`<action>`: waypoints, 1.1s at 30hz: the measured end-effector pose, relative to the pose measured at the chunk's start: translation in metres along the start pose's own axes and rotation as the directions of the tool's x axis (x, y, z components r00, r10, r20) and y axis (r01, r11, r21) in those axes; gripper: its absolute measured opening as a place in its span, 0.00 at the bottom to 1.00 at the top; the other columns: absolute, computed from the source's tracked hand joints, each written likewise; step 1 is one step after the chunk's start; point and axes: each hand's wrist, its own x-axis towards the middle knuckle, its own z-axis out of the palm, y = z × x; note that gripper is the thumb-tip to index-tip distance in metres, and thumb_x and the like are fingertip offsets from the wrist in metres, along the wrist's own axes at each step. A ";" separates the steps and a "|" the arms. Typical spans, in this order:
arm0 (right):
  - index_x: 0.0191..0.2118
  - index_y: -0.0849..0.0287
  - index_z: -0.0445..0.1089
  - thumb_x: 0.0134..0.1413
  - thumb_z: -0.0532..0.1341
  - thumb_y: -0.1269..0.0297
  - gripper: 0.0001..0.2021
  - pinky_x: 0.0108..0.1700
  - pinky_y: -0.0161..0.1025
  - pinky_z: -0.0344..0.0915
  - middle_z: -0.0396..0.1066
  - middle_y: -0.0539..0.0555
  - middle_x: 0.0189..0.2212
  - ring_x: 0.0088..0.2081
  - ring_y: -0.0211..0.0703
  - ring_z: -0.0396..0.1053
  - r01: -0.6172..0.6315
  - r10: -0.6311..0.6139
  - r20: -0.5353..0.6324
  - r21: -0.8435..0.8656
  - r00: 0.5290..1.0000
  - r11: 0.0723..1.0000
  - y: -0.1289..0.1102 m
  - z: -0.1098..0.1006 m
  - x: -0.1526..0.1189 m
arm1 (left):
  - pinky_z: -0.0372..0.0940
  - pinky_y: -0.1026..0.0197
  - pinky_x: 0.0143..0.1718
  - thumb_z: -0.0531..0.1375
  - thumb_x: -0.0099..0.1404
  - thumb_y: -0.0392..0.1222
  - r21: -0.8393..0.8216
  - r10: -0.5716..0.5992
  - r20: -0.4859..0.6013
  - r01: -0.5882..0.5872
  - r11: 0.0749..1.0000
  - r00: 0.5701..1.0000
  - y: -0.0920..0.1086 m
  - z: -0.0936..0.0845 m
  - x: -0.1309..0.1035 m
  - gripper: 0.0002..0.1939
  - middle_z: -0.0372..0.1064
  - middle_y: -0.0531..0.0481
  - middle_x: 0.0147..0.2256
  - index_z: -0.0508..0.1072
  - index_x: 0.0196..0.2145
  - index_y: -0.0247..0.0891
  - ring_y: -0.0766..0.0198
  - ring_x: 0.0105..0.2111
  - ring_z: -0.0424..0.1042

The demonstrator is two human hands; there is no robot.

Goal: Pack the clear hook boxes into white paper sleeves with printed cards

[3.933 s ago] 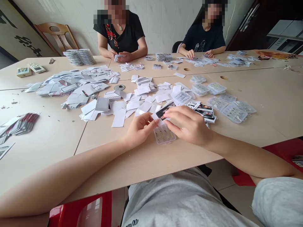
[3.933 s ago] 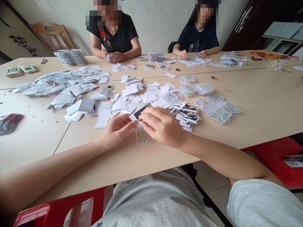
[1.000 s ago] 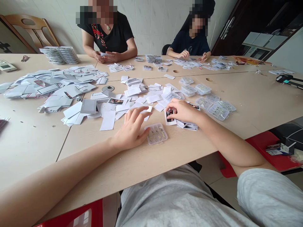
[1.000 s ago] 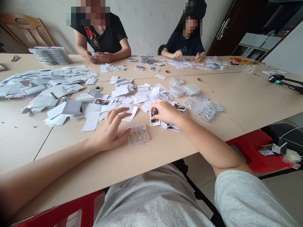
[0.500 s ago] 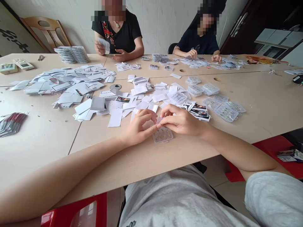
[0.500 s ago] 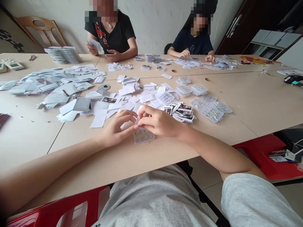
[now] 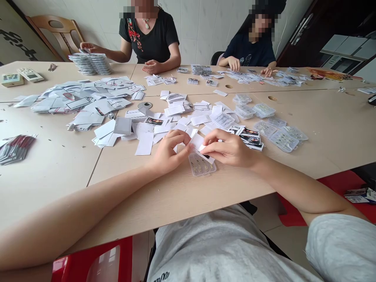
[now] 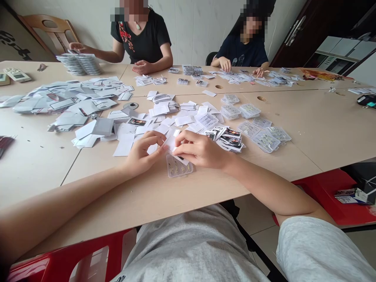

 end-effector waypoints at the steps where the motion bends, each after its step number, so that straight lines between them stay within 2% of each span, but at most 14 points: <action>1: 0.38 0.56 0.71 0.56 0.58 0.73 0.07 0.33 0.34 0.68 0.68 0.54 0.36 0.33 0.36 0.68 0.002 -0.002 0.000 -0.002 1.000 1.000 0.000 0.000 0.000 | 0.61 0.57 0.47 0.55 0.64 0.44 0.001 -0.005 -0.012 0.005 1.000 1.000 0.000 0.000 0.000 0.10 0.69 0.49 0.36 0.68 0.27 0.38 0.62 0.39 0.67; 9: 0.39 0.56 0.71 0.56 0.59 0.74 0.08 0.34 0.35 0.68 0.68 0.55 0.36 0.34 0.37 0.69 0.024 -0.024 0.003 -0.017 1.000 1.000 -0.001 -0.003 0.000 | 0.61 0.58 0.40 0.54 0.62 0.42 0.048 -0.093 -0.103 0.098 0.994 0.990 -0.005 -0.003 0.004 0.09 0.67 0.49 0.32 0.64 0.26 0.38 0.62 0.35 0.65; 13: 0.39 0.55 0.72 0.56 0.59 0.73 0.08 0.34 0.35 0.67 0.68 0.54 0.35 0.32 0.36 0.68 0.014 -0.014 0.002 -0.038 1.000 0.999 0.000 -0.003 -0.001 | 0.60 0.57 0.40 0.54 0.61 0.42 0.085 -0.133 -0.144 0.146 0.986 0.981 -0.007 -0.004 0.008 0.09 0.67 0.49 0.32 0.64 0.25 0.38 0.61 0.36 0.65; 17: 0.39 0.55 0.72 0.56 0.59 0.73 0.08 0.33 0.35 0.67 0.68 0.54 0.34 0.33 0.37 0.68 0.010 -0.010 -0.002 -0.050 1.000 0.999 0.001 -0.002 -0.001 | 0.59 0.56 0.41 0.55 0.61 0.40 0.134 -0.082 -0.172 0.106 0.985 0.982 -0.012 -0.004 0.010 0.07 0.68 0.49 0.33 0.65 0.26 0.38 0.61 0.37 0.65; 25: 0.39 0.56 0.71 0.55 0.60 0.74 0.08 0.33 0.35 0.67 0.68 0.54 0.34 0.33 0.37 0.68 0.008 -0.008 0.001 -0.070 1.000 0.998 0.000 -0.003 -0.002 | 0.55 0.53 0.46 0.56 0.62 0.39 0.333 0.050 -0.204 0.021 0.943 0.978 -0.021 -0.004 0.009 0.08 0.69 0.50 0.35 0.64 0.25 0.38 0.60 0.39 0.65; 33: 0.40 0.56 0.71 0.55 0.60 0.75 0.09 0.34 0.36 0.68 0.68 0.54 0.34 0.34 0.38 0.69 0.021 -0.020 0.014 -0.077 1.000 0.997 0.001 -0.004 -0.003 | 0.53 0.53 0.47 0.57 0.62 0.40 0.367 0.050 -0.205 0.029 0.930 0.978 -0.025 -0.003 0.010 0.08 0.70 0.51 0.35 0.65 0.25 0.39 0.60 0.40 0.65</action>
